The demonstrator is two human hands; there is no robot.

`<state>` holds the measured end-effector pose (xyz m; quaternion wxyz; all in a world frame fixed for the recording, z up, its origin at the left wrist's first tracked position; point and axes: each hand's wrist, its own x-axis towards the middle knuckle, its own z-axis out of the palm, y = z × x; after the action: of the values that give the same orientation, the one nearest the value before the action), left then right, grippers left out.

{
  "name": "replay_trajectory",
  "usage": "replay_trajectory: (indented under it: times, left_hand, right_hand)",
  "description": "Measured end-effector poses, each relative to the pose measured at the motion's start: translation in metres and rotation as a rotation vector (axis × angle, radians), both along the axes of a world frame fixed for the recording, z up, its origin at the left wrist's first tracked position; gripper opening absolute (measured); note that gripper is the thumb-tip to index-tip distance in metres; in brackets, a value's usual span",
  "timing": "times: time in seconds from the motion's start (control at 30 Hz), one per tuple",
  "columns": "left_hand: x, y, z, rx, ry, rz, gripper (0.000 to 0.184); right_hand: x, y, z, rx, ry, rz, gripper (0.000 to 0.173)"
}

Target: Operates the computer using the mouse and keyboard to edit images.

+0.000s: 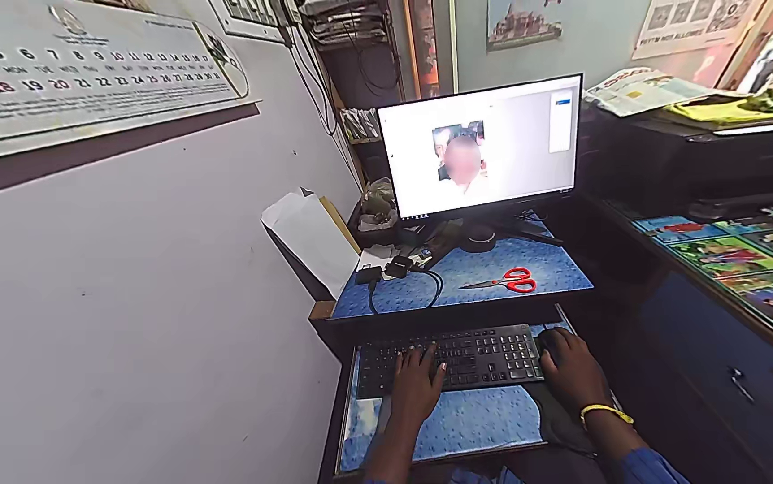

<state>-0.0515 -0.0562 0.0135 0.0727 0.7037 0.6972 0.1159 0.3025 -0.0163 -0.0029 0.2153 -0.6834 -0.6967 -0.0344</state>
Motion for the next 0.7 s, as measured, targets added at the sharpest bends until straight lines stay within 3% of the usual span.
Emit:
replay_trajectory:
  times: [0.03, 0.13, 0.17, 0.27, 0.4, 0.5, 0.6, 0.7]
  left_hand:
    - [0.002, -0.001, 0.002, 0.008, -0.006, -0.007, 0.063]
    - [0.017, -0.01, -0.018, 0.429, -0.094, -0.112, 0.053]
    - [0.023, -0.013, -0.025, 0.483, -0.095, -0.169, 0.05]
    - [0.037, -0.02, -0.036, 0.164, 0.007, -0.208, 0.057]
    - [0.035, -0.018, -0.014, 0.311, -0.122, -0.216, 0.054]
    - [0.027, -0.024, 0.048, 0.549, -0.361, -0.431, 0.045]
    - [0.024, -0.054, 0.153, 0.901, -0.518, -0.612, 0.027]
    - [0.011, -0.123, 0.26, 1.073, -0.634, -0.662, 0.028]
  right_hand:
    - [0.0, -0.001, 0.001, -0.006, 0.002, -0.003, 0.049]
    - [0.0, -0.001, 0.003, 0.004, 0.0, 0.001, 0.047]
    - [-0.001, -0.001, 0.002, 0.009, 0.004, 0.003, 0.047]
    - [-0.001, -0.001, 0.0, 0.012, -0.009, -0.001, 0.048]
    - [0.002, -0.001, -0.003, 0.026, -0.022, 0.008, 0.052]
    - [0.0, 0.0, -0.002, 0.025, -0.017, 0.017, 0.052]
    - [0.001, 0.0, -0.002, 0.019, -0.018, 0.011, 0.052]
    - [0.001, -0.001, -0.002, -0.007, -0.011, 0.005, 0.051]
